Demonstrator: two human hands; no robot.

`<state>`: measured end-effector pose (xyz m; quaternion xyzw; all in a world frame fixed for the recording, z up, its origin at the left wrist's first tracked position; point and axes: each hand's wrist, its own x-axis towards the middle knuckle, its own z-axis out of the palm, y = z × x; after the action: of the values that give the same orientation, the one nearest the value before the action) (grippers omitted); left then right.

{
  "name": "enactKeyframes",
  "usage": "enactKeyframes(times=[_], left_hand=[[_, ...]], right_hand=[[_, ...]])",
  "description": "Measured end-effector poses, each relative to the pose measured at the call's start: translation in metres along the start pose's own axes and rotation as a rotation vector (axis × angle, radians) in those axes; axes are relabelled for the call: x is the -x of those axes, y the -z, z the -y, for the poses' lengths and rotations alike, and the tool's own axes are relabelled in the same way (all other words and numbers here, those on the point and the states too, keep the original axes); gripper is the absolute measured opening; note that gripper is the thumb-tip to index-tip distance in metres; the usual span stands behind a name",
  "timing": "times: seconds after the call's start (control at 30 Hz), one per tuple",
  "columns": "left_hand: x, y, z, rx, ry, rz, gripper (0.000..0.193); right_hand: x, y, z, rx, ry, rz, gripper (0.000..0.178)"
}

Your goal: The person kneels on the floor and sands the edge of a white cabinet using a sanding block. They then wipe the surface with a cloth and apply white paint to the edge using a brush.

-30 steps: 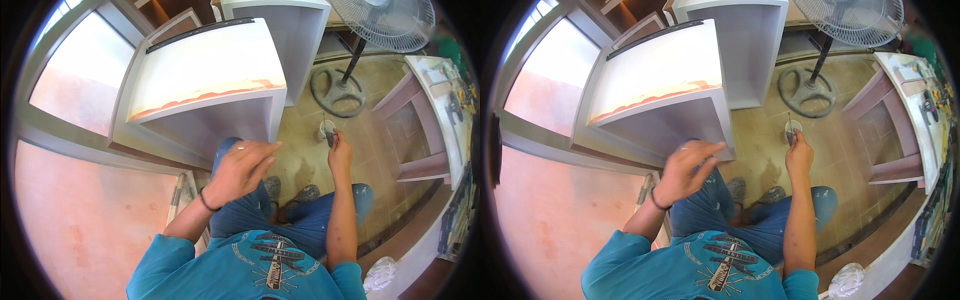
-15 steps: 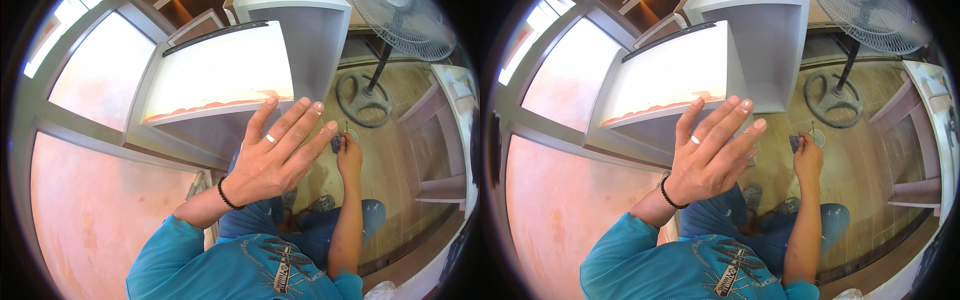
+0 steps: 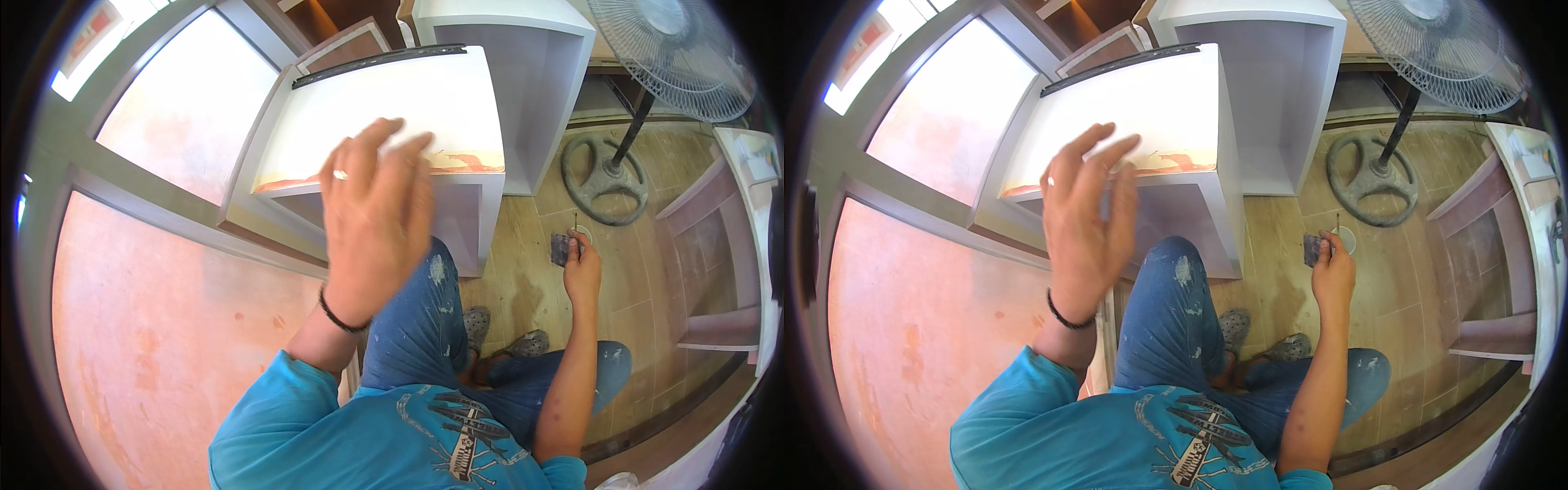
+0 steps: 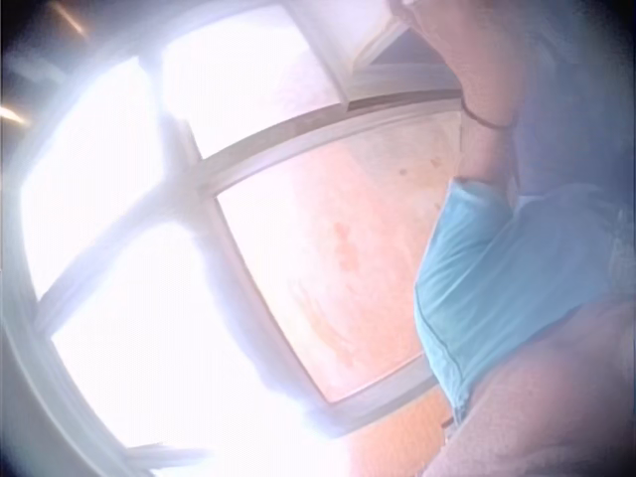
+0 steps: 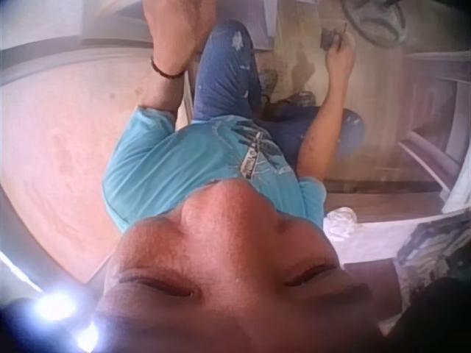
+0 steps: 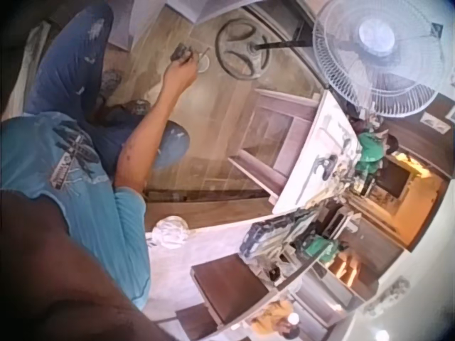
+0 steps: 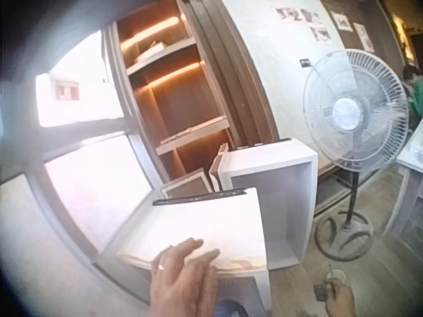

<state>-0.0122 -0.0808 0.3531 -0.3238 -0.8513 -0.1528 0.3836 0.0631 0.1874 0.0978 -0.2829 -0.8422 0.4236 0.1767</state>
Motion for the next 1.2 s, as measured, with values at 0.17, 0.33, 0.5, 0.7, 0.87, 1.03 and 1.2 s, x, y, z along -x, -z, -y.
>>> enactKeyframes(times=[0.17,0.33,0.5,0.7,0.87,1.03,1.2], left_hand=[[-0.018,0.007,0.025,0.254,0.037,0.212,0.018],[-0.029,0.002,0.031,0.267,-0.037,0.301,0.017],[-0.034,0.003,0.035,0.238,-0.072,0.333,0.015],[-0.036,0.005,0.031,0.21,-0.081,0.36,0.012],[-0.036,0.009,0.04,0.318,0.091,0.314,0.014],[-0.037,0.007,0.029,0.439,0.086,0.144,0.015],[-0.03,0.008,0.028,0.241,-0.102,0.298,0.02]], right_hand=[[-0.002,-0.006,-0.007,0.007,0.029,0.018,0.029],[0.0,-0.004,0.0,0.016,0.016,0.035,0.029],[-0.001,-0.001,-0.007,0.048,-0.006,0.046,0.029],[-0.001,-0.003,-0.012,-0.019,0.038,0.016,0.031],[-0.002,-0.002,-0.012,-0.044,0.045,0.039,0.031],[-0.003,0.002,-0.01,-0.032,0.047,0.017,0.031],[0.0,0.0,-0.002,0.044,0.035,0.021,0.031]])
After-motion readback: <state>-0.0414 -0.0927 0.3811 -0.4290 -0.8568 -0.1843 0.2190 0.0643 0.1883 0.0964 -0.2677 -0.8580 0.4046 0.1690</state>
